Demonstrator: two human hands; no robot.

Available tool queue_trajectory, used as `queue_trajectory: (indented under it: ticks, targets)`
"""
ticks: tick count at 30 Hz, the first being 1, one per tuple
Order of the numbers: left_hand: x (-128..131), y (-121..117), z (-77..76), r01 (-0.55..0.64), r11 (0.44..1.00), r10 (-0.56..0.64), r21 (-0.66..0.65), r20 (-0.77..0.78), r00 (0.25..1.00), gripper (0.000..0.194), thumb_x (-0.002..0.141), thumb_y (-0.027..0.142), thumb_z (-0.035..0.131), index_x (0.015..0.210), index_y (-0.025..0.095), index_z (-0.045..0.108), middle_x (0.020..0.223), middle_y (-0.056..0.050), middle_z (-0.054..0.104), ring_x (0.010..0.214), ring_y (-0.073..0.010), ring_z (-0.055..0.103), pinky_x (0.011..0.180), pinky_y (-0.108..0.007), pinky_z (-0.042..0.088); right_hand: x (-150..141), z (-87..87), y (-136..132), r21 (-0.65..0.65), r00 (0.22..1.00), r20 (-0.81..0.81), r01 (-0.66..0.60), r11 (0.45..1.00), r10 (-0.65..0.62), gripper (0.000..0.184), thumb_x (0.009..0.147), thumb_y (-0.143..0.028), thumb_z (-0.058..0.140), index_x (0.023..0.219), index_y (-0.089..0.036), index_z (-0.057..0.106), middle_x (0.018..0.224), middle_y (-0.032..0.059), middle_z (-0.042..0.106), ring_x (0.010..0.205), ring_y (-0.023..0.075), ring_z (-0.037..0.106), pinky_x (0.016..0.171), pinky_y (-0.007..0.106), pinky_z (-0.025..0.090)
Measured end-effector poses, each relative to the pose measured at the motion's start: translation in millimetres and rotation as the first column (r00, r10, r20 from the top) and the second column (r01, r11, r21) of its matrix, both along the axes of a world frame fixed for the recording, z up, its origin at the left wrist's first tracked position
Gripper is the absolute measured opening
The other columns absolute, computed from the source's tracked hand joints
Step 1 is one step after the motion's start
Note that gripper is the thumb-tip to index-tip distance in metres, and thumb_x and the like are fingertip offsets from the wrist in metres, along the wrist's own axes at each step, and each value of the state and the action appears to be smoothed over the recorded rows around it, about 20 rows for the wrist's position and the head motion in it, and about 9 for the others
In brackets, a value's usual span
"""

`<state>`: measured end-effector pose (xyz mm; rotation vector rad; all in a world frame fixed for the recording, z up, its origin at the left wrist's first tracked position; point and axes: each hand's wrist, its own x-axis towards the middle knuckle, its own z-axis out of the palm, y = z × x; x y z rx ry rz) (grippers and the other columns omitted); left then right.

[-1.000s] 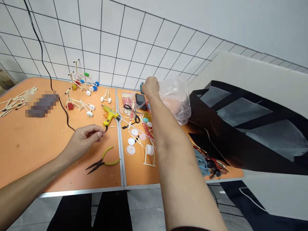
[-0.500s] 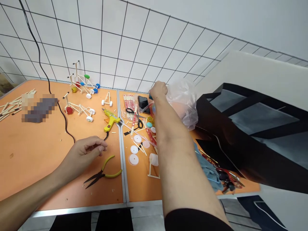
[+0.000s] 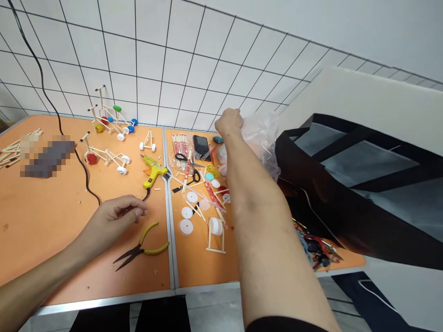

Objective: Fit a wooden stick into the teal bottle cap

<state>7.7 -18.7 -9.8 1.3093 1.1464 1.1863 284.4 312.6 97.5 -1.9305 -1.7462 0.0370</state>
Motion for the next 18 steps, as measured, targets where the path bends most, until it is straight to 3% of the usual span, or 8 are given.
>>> queue_trajectory:
  ticks: [2,4,6,9,12,14,18]
  targets:
    - [-1.5,3.4,0.1,-0.003,0.999,0.004,-0.035,0.026,1.000,0.014,0.084,0.035,0.078,0.088,0.024,0.085,0.083,-0.005,0.080,0.077,-0.0199,0.072,0.074,-0.033,0.059,-22.8,9.5,-12.6,-0.043,0.979,-0.202,-0.007,0.999,-0.002,0.019,0.088,-0.014,0.077,0.105,-0.008,0.075,0.115,0.0264,0.075,0.121,0.0400,0.072,0.111,0.063,0.061]
    - [-3.3,7.7,2.0,0.007,0.997,-0.001,-0.071,0.081,0.997,0.014,0.081,0.035,0.081,0.086,0.022,0.084,0.082,-0.005,0.079,0.074,-0.0185,0.071,0.072,-0.032,0.059,-47.5,15.8,-35.1,-0.045,0.946,-0.305,-0.127,0.991,0.107,0.010,0.093,-0.014,0.072,0.103,-0.014,0.074,0.099,0.0128,0.076,0.097,0.0247,0.077,0.093,0.045,0.070]
    - [-5.5,12.3,5.5,0.021,0.995,-0.005,-0.102,0.157,0.988,0.016,0.079,0.036,0.084,0.084,0.021,0.082,0.083,-0.005,0.080,0.072,-0.0169,0.070,0.072,-0.032,0.060,-69.9,18.4,-68.9,-0.038,0.748,-0.599,-0.383,0.923,0.285,0.010,0.091,-0.014,0.075,0.101,-0.015,0.076,0.097,0.0090,0.076,0.091,0.0194,0.078,0.090,0.040,0.071]
    - [-9.9,18.1,12.5,0.000,0.990,0.036,-0.139,0.257,0.966,0.025,0.073,0.039,0.090,0.086,0.020,0.081,0.082,-0.004,0.080,0.067,-0.0146,0.069,0.071,-0.031,0.061,-94.9,14.6,-132.5,-0.011,0.449,-0.808,-0.658,0.753,0.381,0.018,0.083,-0.017,0.083,0.100,-0.019,0.079,0.093,0.0063,0.079,0.091,0.0186,0.079,0.088,0.036,0.071]
    - [-13.8,21.1,18.8,-0.003,0.989,0.057,-0.149,0.364,0.930,0.035,0.067,0.042,0.095,0.089,0.020,0.079,0.084,-0.004,0.082,0.066,-0.0136,0.071,0.070,-0.030,0.061,-110.9,0.6,-190.7,0.009,0.277,-0.881,-0.800,0.600,0.384,0.027,0.077,-0.021,0.088,0.103,-0.020,0.082,0.098,0.0064,0.082,0.094,0.0198,0.080,0.090,0.037,0.072]
    - [-15.1,21.9,21.5,0.009,0.988,0.058,-0.152,0.431,0.901,0.038,0.064,0.040,0.098,0.089,0.019,0.078,0.084,-0.004,0.082,0.066,-0.0130,0.072,0.069,-0.028,0.060,-118.6,-12.4,-217.8,0.049,0.210,-0.890,-0.839,0.542,0.404,0.031,0.076,-0.026,0.090,0.106,-0.022,0.083,0.110,0.0064,0.083,0.099,0.0203,0.081,0.093,0.038,0.072]
    - [-16.7,24.3,23.3,0.002,0.992,0.058,-0.127,0.471,0.880,0.035,0.065,0.035,0.096,0.087,0.018,0.074,0.085,-0.004,0.080,0.065,-0.0121,0.072,0.068,-0.028,0.060,-127.0,-36.1,-241.1,0.184,0.194,-0.807,-0.816,0.549,0.558,0.041,0.081,-0.038,0.093,0.119,-0.027,0.082,0.135,0.0064,0.080,0.110,0.0228,0.081,0.105,0.045,0.069]
